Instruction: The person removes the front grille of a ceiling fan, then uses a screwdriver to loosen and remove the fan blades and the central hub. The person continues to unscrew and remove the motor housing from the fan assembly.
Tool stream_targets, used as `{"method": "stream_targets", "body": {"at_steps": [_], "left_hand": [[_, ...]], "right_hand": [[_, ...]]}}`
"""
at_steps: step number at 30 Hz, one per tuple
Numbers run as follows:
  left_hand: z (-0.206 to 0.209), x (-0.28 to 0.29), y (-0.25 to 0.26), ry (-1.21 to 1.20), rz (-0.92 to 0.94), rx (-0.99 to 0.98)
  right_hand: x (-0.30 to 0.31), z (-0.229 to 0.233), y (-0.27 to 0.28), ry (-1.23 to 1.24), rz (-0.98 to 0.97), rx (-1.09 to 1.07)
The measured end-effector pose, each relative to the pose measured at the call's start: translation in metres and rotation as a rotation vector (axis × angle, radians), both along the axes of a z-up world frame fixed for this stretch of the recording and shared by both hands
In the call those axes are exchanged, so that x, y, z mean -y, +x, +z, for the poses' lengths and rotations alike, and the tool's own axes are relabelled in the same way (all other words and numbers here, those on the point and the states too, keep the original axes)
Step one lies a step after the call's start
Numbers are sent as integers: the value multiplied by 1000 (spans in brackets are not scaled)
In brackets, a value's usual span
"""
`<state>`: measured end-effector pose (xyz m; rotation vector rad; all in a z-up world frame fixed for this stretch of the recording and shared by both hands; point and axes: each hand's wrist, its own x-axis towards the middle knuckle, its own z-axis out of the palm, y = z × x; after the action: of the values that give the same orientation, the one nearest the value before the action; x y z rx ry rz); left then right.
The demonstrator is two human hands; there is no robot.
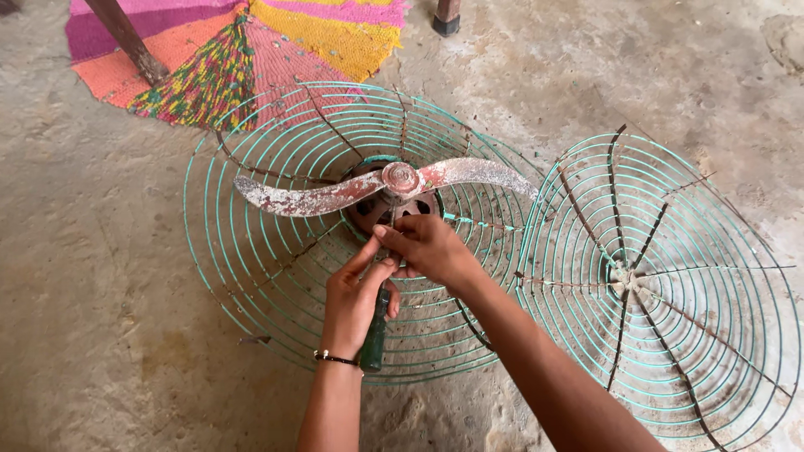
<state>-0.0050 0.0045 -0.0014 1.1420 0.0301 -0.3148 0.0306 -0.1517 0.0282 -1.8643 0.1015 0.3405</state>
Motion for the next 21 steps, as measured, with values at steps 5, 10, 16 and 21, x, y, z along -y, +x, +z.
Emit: {"method": "stream_targets", "body": {"at_steps": [5, 10, 16, 21], "left_hand": [[-2, 2, -2, 8, -18, 15], [-2, 3, 3, 19, -18, -13], [10, 9, 3, 66, -2, -22], [36, -3, -2, 376, -329, -239]], "right_hand": [[8, -6, 1, 73, 33, 21], [9, -5, 5, 120, 36, -31], [4, -8, 4, -74, -67, 50], [6, -22, 8, 34, -113, 39]]}}
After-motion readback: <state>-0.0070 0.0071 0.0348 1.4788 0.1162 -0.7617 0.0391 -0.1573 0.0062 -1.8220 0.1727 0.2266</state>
